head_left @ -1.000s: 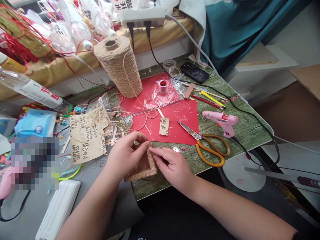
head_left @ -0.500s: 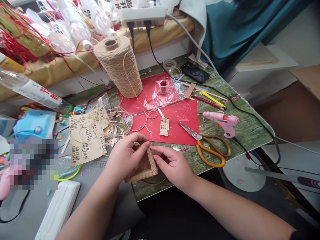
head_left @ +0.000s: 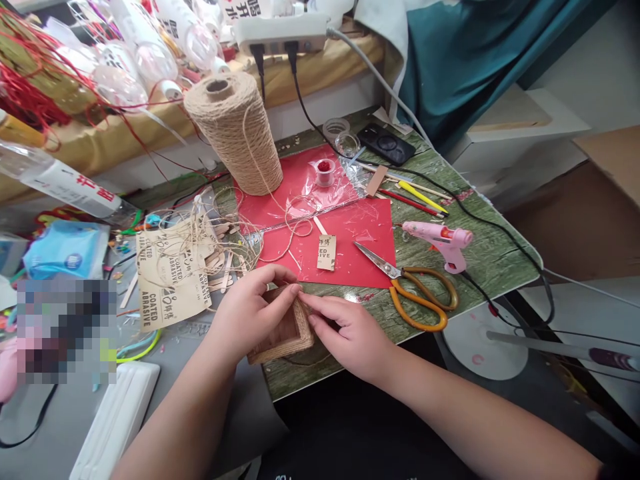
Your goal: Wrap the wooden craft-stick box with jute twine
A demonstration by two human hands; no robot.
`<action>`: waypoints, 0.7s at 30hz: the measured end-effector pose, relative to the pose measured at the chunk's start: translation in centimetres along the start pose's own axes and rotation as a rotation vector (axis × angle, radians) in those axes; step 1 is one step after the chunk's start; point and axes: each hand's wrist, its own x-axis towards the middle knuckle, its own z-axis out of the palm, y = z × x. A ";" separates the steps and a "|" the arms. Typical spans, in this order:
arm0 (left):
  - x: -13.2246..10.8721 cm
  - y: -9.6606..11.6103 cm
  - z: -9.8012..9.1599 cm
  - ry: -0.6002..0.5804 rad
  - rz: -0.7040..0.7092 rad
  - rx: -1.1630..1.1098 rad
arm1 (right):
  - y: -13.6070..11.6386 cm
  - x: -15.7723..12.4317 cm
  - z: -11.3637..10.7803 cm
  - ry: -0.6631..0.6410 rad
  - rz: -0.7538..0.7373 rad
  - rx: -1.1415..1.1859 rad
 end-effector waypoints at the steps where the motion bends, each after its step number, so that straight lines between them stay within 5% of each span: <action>1: 0.0 0.0 0.0 -0.003 0.000 0.003 | -0.1 -0.1 0.0 0.000 0.025 0.023; 8: -0.1 -0.2 0.1 -0.020 0.001 0.024 | 0.3 -0.4 -0.3 0.069 0.123 -0.002; 14: -0.1 -0.4 0.1 -0.005 0.022 0.040 | 0.6 -2.4 -4.6 0.196 -0.279 -0.481; 16: 0.0 -0.4 0.1 0.001 0.016 0.046 | 1.1 -3.9 -7.1 0.356 -0.359 -0.666; 18: 0.0 -0.4 0.1 -0.002 0.014 0.048 | 2.0 -5.3 -9.9 0.660 -0.377 -0.831; 20: 0.0 -0.3 0.0 -0.005 0.014 0.049 | 3.1 -5.8 -12.5 0.930 -0.347 -0.867; 21: 0.0 -0.3 0.0 -0.006 0.014 0.051 | 3.7 -5.7 -13.7 0.960 -0.280 -0.847</action>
